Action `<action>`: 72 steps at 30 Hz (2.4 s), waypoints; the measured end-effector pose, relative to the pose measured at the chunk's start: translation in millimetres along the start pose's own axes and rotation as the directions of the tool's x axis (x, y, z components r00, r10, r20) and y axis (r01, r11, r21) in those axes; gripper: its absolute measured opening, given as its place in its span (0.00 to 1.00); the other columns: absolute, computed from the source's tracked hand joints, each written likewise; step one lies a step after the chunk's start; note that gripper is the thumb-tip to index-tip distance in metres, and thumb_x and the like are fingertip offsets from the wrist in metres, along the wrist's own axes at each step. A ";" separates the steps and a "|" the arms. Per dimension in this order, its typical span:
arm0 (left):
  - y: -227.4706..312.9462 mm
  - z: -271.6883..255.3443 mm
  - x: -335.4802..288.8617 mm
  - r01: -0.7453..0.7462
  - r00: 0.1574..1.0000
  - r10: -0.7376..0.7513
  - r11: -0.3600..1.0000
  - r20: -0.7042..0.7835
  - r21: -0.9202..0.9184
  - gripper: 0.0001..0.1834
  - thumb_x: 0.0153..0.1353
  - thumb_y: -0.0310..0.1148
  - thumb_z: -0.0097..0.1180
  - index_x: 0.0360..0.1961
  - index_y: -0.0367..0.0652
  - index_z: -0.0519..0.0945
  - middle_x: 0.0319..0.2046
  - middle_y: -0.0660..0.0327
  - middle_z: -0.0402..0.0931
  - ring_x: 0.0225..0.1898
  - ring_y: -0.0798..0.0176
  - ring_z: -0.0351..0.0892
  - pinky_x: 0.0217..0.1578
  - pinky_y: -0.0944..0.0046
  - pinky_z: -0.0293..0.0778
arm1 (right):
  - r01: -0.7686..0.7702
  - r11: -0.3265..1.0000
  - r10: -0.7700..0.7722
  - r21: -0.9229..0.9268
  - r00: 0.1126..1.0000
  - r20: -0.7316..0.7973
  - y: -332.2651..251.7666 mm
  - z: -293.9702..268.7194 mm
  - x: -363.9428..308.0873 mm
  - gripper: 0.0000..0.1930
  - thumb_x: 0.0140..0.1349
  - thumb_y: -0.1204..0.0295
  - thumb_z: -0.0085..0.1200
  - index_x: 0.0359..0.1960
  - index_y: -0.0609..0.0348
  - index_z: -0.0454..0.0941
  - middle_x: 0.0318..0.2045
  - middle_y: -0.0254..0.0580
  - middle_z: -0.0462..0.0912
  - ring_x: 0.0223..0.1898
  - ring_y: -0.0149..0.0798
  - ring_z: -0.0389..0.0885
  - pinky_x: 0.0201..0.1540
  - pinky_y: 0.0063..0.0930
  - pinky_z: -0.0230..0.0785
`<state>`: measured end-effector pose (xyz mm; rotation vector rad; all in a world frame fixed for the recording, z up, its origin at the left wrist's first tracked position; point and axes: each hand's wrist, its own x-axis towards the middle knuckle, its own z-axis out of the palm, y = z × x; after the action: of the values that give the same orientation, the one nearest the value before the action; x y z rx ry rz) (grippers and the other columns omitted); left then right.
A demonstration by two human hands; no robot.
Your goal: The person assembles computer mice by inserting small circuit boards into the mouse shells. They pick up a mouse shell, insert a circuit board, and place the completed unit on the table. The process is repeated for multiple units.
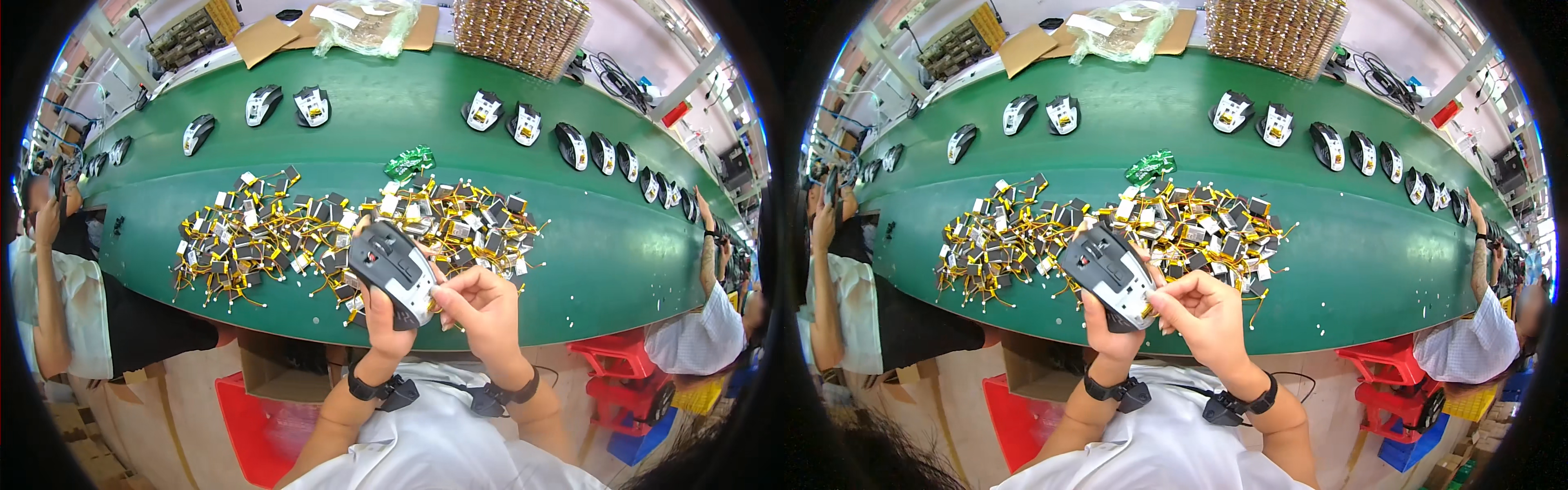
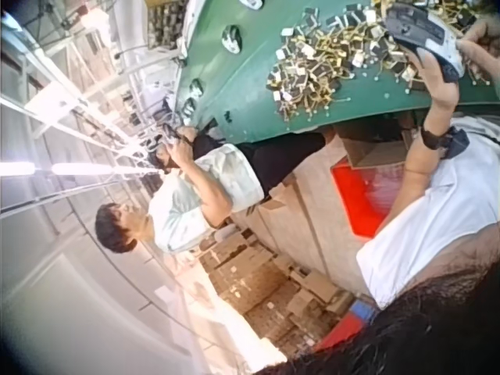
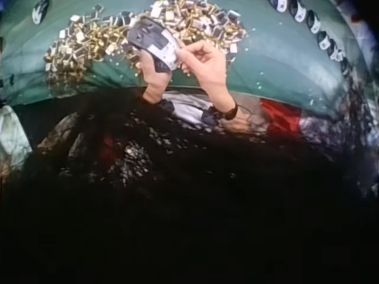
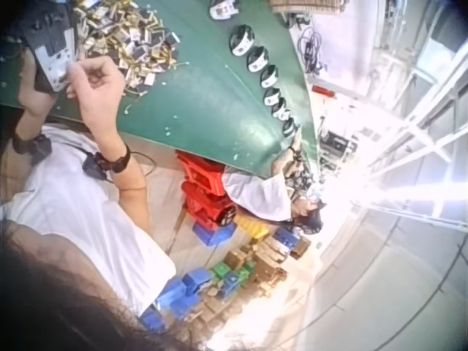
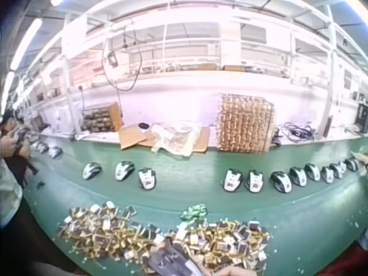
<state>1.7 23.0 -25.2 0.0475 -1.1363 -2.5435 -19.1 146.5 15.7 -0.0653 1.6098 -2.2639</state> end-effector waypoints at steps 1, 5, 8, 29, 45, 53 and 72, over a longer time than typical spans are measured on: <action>-5.2 -5.1 -1.9 -0.022 1.000 0.022 0.999 -0.005 0.027 0.40 0.68 0.64 0.32 0.60 0.36 0.66 0.49 0.51 0.73 0.41 0.56 0.77 0.42 0.58 0.75 | 0.039 0.999 -0.039 -0.013 0.999 -0.012 5.3 2.0 -0.2 0.05 0.59 0.80 0.63 0.36 0.68 0.82 0.30 0.40 0.84 0.29 0.26 0.81 0.35 0.19 0.78; 1.4 -7.2 5.5 0.049 0.999 -0.047 0.981 0.013 -0.189 0.39 0.69 0.63 0.29 0.59 0.36 0.67 0.47 0.50 0.74 0.42 0.54 0.78 0.44 0.57 0.75 | 0.395 0.897 -0.371 -0.199 0.917 0.146 22.4 -6.1 1.8 0.09 0.58 0.82 0.62 0.42 0.68 0.83 0.39 0.43 0.82 0.39 0.29 0.82 0.41 0.22 0.78; -2.0 -11.6 9.1 0.057 0.998 -0.048 0.962 0.042 -0.267 0.39 0.69 0.62 0.29 0.60 0.36 0.67 0.48 0.48 0.74 0.46 0.53 0.77 0.45 0.56 0.75 | 0.319 0.922 -0.278 -0.218 0.940 0.199 3.0 -7.8 -5.1 0.12 0.58 0.82 0.62 0.44 0.68 0.82 0.39 0.44 0.81 0.38 0.30 0.82 0.41 0.22 0.78; 10.8 2.5 3.9 -0.011 1.000 0.013 0.988 0.012 -0.152 0.39 0.70 0.61 0.28 0.63 0.37 0.65 0.47 0.47 0.74 0.44 0.53 0.75 0.47 0.56 0.73 | 0.585 0.683 -0.569 -0.437 0.802 0.184 7.1 0.5 1.9 0.06 0.55 0.76 0.67 0.31 0.60 0.81 0.28 0.38 0.82 0.23 0.30 0.78 0.25 0.21 0.69; -3.4 -7.7 1.9 -0.276 0.952 0.272 0.961 -0.140 -0.009 0.37 0.71 0.56 0.34 0.74 0.47 0.46 0.53 0.46 0.69 0.49 0.53 0.73 0.53 0.54 0.69 | 0.667 0.255 -0.712 -0.700 0.620 0.330 17.3 19.8 -2.9 0.09 0.49 0.80 0.67 0.33 0.62 0.82 0.30 0.42 0.81 0.27 0.40 0.80 0.28 0.29 0.73; 4.9 -3.2 -1.4 -0.054 0.988 0.051 0.998 -0.149 -0.014 0.34 0.70 0.57 0.34 0.60 0.36 0.67 0.46 0.50 0.75 0.45 0.55 0.75 0.49 0.57 0.71 | 0.797 0.007 -0.301 -0.604 0.578 0.759 -27.5 -1.9 2.8 0.12 0.46 0.77 0.58 0.35 0.62 0.77 0.31 0.36 0.76 0.30 0.36 0.77 0.29 0.28 0.73; 35.4 -0.2 -8.3 0.400 0.916 -0.390 0.883 0.092 -0.246 0.28 0.71 0.50 0.35 0.64 0.45 0.69 0.55 0.55 0.77 0.55 0.56 0.78 0.55 0.54 0.75 | 0.721 0.125 -0.127 -0.681 0.693 0.710 -64.9 14.5 31.8 0.44 0.39 0.64 0.68 0.63 0.60 0.66 0.66 0.59 0.62 0.64 0.62 0.65 0.63 0.48 0.64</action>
<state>20.2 3.8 -0.4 0.1805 -0.8639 -3.0513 -62.4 141.9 75.3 -1.5407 2.5563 -0.8662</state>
